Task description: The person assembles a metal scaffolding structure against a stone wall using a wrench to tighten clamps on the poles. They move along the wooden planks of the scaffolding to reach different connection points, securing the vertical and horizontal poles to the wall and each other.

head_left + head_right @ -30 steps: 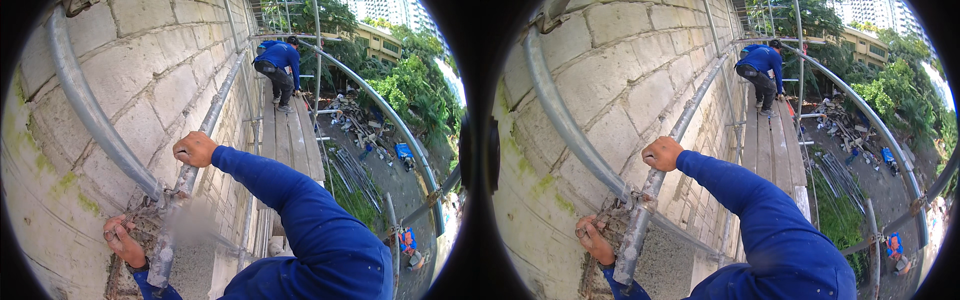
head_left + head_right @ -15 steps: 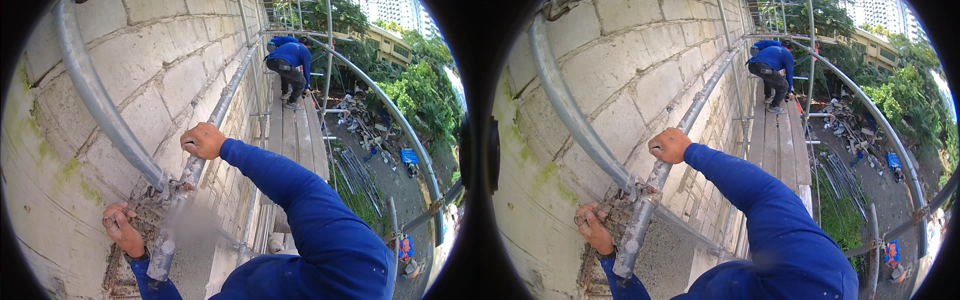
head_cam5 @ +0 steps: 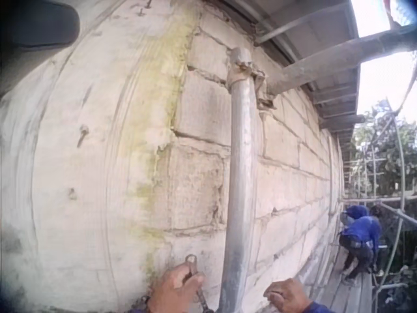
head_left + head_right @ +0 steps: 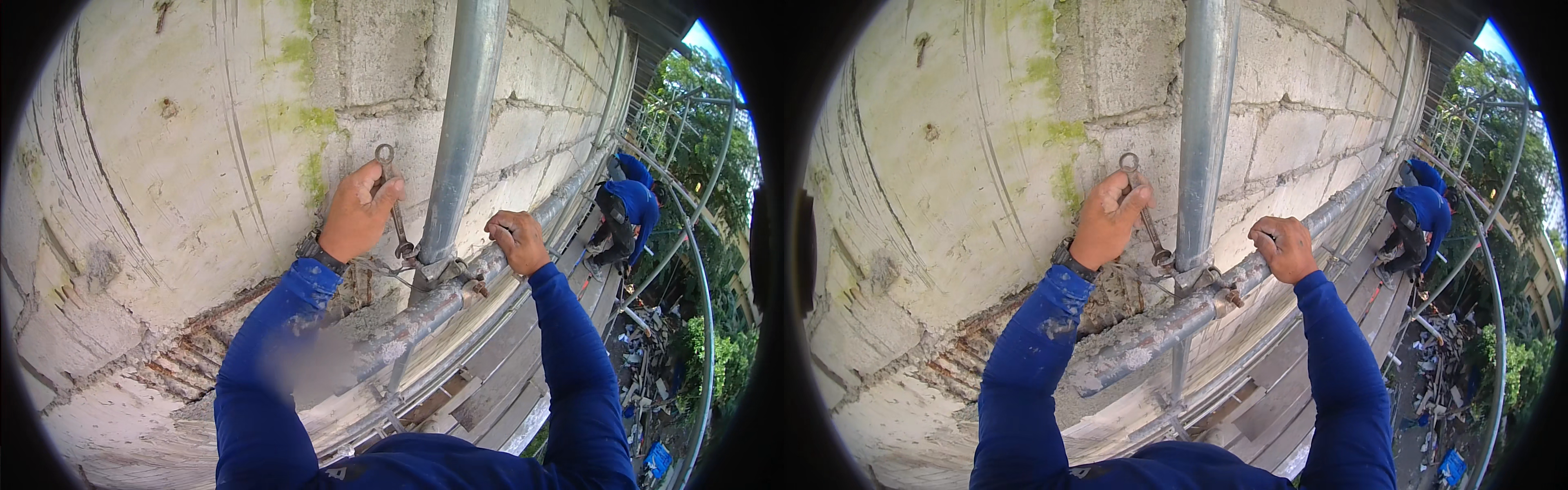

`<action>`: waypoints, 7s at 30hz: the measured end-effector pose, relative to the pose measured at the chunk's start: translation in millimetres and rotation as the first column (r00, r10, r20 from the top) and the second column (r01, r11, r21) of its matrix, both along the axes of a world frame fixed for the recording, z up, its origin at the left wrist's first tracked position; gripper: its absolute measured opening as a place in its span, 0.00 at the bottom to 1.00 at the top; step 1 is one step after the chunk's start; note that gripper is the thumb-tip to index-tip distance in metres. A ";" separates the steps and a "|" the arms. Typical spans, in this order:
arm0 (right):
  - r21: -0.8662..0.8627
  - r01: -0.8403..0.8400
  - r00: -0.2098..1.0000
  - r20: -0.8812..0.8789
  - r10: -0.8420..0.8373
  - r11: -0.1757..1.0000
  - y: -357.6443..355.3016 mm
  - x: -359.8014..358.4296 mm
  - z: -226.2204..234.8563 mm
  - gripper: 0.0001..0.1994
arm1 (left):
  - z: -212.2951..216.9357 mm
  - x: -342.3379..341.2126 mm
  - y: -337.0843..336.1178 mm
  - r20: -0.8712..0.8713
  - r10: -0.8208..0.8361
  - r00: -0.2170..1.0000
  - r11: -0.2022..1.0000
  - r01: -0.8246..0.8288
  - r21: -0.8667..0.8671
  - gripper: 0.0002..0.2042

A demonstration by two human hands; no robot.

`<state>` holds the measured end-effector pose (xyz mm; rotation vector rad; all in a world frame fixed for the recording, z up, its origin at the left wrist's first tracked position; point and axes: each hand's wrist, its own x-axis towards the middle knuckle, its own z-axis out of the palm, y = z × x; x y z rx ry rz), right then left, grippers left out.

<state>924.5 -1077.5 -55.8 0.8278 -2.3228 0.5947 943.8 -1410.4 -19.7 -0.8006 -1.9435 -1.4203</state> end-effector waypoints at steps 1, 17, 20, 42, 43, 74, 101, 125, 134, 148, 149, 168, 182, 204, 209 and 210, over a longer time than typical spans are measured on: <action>-0.017 -0.011 1.000 0.025 0.012 1.000 -1.8 -0.5 0.4 0.10 | 2.9 -6.2 5.7 -0.070 0.051 0.996 0.997 -0.055 -0.052 0.12; -0.014 0.026 0.998 0.056 -0.025 1.000 0.7 -0.1 -2.4 0.11 | -95.4 59.8 -7.4 -0.133 0.066 0.989 0.780 0.032 0.625 0.10; -0.016 0.012 0.995 0.103 -0.010 1.000 -7.7 -0.1 1.7 0.11 | -126.4 61.2 -8.7 -0.226 0.067 0.972 0.728 0.107 0.677 0.08; 0.016 0.025 0.999 0.030 -0.026 1.000 2.4 4.2 -0.1 0.11 | 27.0 -23.6 21.3 0.173 -0.102 0.980 0.975 0.133 -0.180 0.09; 0.015 0.021 1.000 0.017 -0.021 1.000 1.8 2.6 0.7 0.11 | 28.8 -35.6 28.8 0.131 -0.093 0.987 0.971 0.119 -0.205 0.09; -0.024 -0.003 0.983 0.181 0.007 1.000 -2.6 -3.0 -1.7 0.12 | -162.0 75.4 -13.4 -0.155 -0.055 0.986 0.701 0.148 0.698 0.06; -0.073 -0.074 0.997 0.018 0.076 0.995 -18.5 -4.1 2.6 0.10 | 15.6 -105.2 45.6 0.347 -0.278 0.896 0.887 0.378 -0.267 0.11; 0.016 -0.011 0.987 0.163 0.008 1.000 -3.1 1.0 1.9 0.11 | -192.5 66.2 -4.6 -0.207 -0.103 0.973 0.613 0.226 0.757 0.08; 0.032 0.024 0.990 0.136 -0.028 0.999 -2.9 -1.2 1.1 0.12 | -167.9 76.3 -0.4 -0.132 -0.042 0.990 0.743 0.119 0.659 0.11; -0.019 0.000 0.996 0.091 0.002 1.000 -3.1 -0.1 2.0 0.11 | 33.5 -48.8 36.7 0.299 -0.095 0.949 0.957 0.170 -0.236 0.12; -0.036 -0.027 0.995 0.098 0.031 0.999 -9.7 -2.9 0.4 0.11 | 24.6 -65.5 39.7 0.268 -0.098 0.958 0.950 0.171 -0.262 0.12; -0.010 0.001 0.991 0.133 0.000 1.000 -7.6 -2.3 -0.9 0.11 | -132.1 56.0 -25.2 -0.200 -0.231 0.952 0.698 0.306 0.647 0.08; 0.025 0.036 0.988 0.149 -0.039 0.999 -4.0 3.5 5.0 0.12 | -229.9 66.6 -3.3 -0.293 -0.300 0.908 0.595 0.418 0.686 0.09; -0.084 0.048 0.998 -0.044 -0.052 0.995 3.6 2.5 -7.4 0.10 | 11.5 -55.1 32.1 0.428 -0.195 0.882 0.980 0.163 0.112 0.10; -0.119 0.027 0.998 -0.048 -0.033 0.992 0.3 3.9 -7.7 0.09 | 12.3 -90.9 34.7 0.424 -0.236 0.874 0.956 0.286 -0.059 0.11; -0.110 0.036 0.999 -0.029 -0.039 0.993 2.0 3.0 -10.5 0.09 | 16.2 -83.2 39.1 0.413 -0.207 0.887 0.975 0.224 0.007 0.10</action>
